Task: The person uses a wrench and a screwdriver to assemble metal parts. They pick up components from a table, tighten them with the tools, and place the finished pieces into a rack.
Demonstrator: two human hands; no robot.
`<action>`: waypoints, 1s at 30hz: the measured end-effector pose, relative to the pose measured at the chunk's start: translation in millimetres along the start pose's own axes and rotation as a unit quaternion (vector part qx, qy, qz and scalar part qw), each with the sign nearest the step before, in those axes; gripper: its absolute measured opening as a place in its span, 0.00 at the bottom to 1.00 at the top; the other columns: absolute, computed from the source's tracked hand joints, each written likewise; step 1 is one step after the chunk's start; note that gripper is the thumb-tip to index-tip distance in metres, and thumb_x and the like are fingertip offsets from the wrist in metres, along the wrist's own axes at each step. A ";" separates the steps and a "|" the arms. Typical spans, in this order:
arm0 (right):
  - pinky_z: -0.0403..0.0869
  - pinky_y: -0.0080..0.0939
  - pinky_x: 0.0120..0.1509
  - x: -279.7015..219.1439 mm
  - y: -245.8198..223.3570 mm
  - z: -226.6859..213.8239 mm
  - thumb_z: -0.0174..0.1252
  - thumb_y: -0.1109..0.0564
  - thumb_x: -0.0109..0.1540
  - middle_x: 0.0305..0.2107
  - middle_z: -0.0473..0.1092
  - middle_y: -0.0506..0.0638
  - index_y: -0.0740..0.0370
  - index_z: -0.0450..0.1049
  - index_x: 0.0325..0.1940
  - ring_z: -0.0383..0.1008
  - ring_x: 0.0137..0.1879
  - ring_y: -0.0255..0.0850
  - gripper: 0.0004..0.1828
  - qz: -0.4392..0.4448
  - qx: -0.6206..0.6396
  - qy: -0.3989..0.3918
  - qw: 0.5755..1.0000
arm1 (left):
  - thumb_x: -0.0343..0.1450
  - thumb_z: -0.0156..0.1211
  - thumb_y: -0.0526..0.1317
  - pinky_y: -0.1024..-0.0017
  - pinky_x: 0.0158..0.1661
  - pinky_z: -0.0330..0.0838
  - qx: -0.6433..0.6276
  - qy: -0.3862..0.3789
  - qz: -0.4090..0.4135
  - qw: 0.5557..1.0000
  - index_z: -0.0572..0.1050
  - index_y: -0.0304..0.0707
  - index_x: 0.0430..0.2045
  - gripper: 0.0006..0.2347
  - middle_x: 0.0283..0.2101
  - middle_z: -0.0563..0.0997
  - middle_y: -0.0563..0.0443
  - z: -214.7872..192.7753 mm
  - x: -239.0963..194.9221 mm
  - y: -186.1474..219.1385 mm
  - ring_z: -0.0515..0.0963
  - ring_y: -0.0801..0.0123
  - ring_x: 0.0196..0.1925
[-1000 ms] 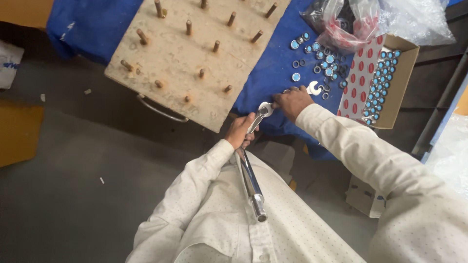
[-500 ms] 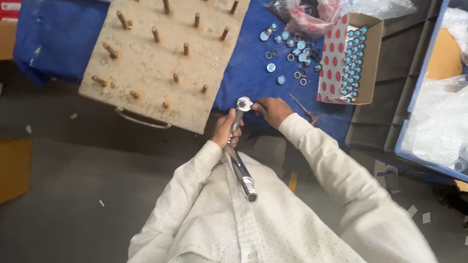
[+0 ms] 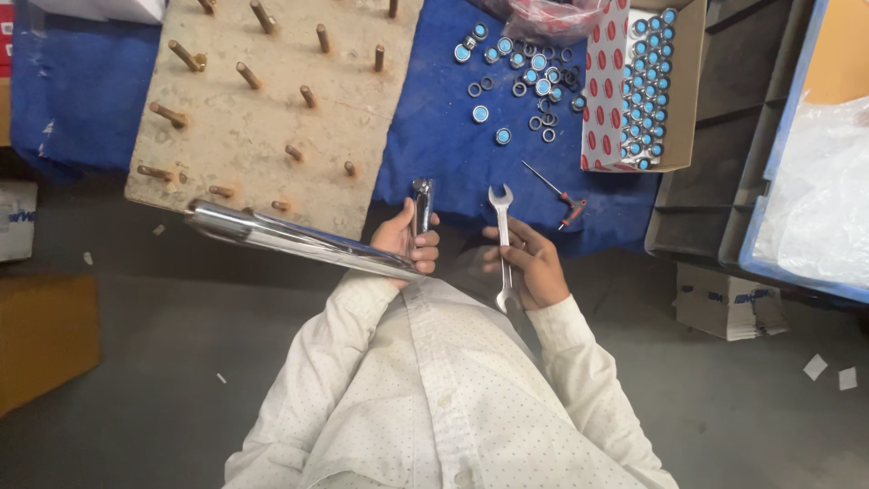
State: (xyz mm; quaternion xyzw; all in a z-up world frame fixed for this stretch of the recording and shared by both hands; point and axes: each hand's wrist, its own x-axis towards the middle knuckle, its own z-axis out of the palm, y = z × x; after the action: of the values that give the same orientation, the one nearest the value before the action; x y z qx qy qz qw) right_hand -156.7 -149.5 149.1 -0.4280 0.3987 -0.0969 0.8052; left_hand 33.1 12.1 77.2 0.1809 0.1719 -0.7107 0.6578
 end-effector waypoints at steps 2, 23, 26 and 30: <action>0.81 0.39 0.40 -1.5 0.5 -2.9 0.50 0.64 0.64 0.44 0.74 0.56 0.68 0.62 0.67 0.78 0.37 0.39 0.25 -0.001 0.037 0.006 0.999 | 0.77 0.42 0.62 0.72 0.25 0.61 -0.003 0.013 0.007 1.000 0.70 0.40 0.42 0.23 0.22 0.63 0.57 2.4 0.7 -2.4 0.63 0.74 0.20; 0.68 0.54 0.30 19.7 -1.8 37.9 0.51 0.47 0.72 0.19 0.69 0.62 0.63 0.73 0.39 0.73 0.26 0.60 0.17 -0.278 -0.562 0.071 0.776 | 0.75 0.41 0.64 0.72 0.12 0.60 0.268 0.212 0.192 0.920 0.72 0.33 0.32 0.27 0.15 0.65 0.54 1.0 17.5 -27.9 0.65 0.72 0.10; 0.68 0.53 0.29 17.0 -1.9 29.7 0.48 0.51 0.72 0.19 0.67 0.61 0.64 0.72 0.42 0.72 0.25 0.57 0.15 -0.369 -0.509 0.051 0.776 | 0.74 0.42 0.64 0.72 0.12 0.60 0.271 0.216 0.187 0.919 0.72 0.34 0.32 0.27 0.15 0.65 0.53 2.2 18.8 -27.8 0.65 0.72 0.10; 0.67 0.53 0.29 28.3 -4.4 35.1 0.55 0.49 0.71 0.16 0.68 0.59 0.60 0.74 0.32 0.71 0.23 0.58 0.17 -0.294 -0.687 0.016 0.665 | 0.75 0.43 0.65 0.72 0.14 0.61 0.273 0.196 0.193 0.922 0.72 0.34 0.32 0.28 0.16 0.66 0.53 3.0 19.7 -29.5 0.66 0.72 0.11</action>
State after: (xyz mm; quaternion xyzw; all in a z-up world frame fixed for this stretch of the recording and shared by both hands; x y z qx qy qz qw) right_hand -111.7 -144.8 147.7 -0.9530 0.2192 -0.0341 0.2065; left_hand 2.2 -4.4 70.5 0.5192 0.0582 -0.5395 0.6603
